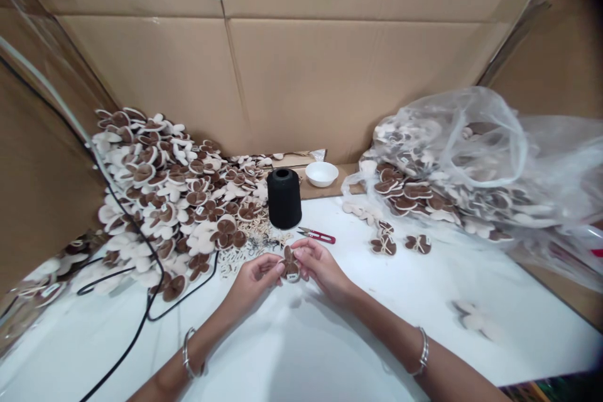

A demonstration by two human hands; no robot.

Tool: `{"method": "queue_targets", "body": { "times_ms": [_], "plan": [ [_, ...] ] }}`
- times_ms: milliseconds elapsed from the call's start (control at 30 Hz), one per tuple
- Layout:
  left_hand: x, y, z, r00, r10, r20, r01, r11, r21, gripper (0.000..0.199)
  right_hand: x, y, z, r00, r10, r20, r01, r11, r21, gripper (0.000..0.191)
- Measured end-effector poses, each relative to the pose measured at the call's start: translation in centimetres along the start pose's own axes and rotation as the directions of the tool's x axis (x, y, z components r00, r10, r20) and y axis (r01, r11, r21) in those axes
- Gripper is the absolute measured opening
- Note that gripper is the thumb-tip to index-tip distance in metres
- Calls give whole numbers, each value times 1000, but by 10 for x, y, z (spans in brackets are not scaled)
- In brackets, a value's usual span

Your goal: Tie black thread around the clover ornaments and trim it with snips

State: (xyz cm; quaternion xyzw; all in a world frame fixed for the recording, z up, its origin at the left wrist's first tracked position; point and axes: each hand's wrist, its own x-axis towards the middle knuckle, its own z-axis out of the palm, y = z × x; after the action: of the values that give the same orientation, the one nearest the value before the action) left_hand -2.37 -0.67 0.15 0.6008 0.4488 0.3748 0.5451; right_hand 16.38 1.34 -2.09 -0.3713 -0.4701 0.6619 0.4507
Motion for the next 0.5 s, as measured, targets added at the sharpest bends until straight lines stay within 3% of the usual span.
{"method": "queue_targets", "body": {
  "times_ms": [67,100,167,200,267,333,500],
  "plan": [
    [-1,-3,2,999,2,-38,-1,1000,16,25,2,-5,-7,989,-128,-74,104,960,-261,26],
    [-1,-5,2,998,10,-61,-8,1000,29,25,2,-8,-12,970,-229,-88,168,882,-441,21],
    [-2,-9,4,994,37,-102,-31,998,62,23,5,-13,-22,919,-395,-20,232,579,-781,16],
    [-2,-11,4,991,53,-120,-43,996,83,23,6,-14,-27,908,-419,1,198,428,-882,21],
    [-2,-14,4,986,79,-144,-61,990,128,22,9,-16,-36,918,-396,-7,79,200,-977,35],
    [-1,-15,5,984,87,-155,-65,987,145,21,11,-18,-41,944,-327,-35,-17,60,-998,40],
    [5,-16,5,984,29,-175,-28,1000,7,24,9,-31,-44,985,-156,-78,-97,-117,-988,35]
  ]
}}
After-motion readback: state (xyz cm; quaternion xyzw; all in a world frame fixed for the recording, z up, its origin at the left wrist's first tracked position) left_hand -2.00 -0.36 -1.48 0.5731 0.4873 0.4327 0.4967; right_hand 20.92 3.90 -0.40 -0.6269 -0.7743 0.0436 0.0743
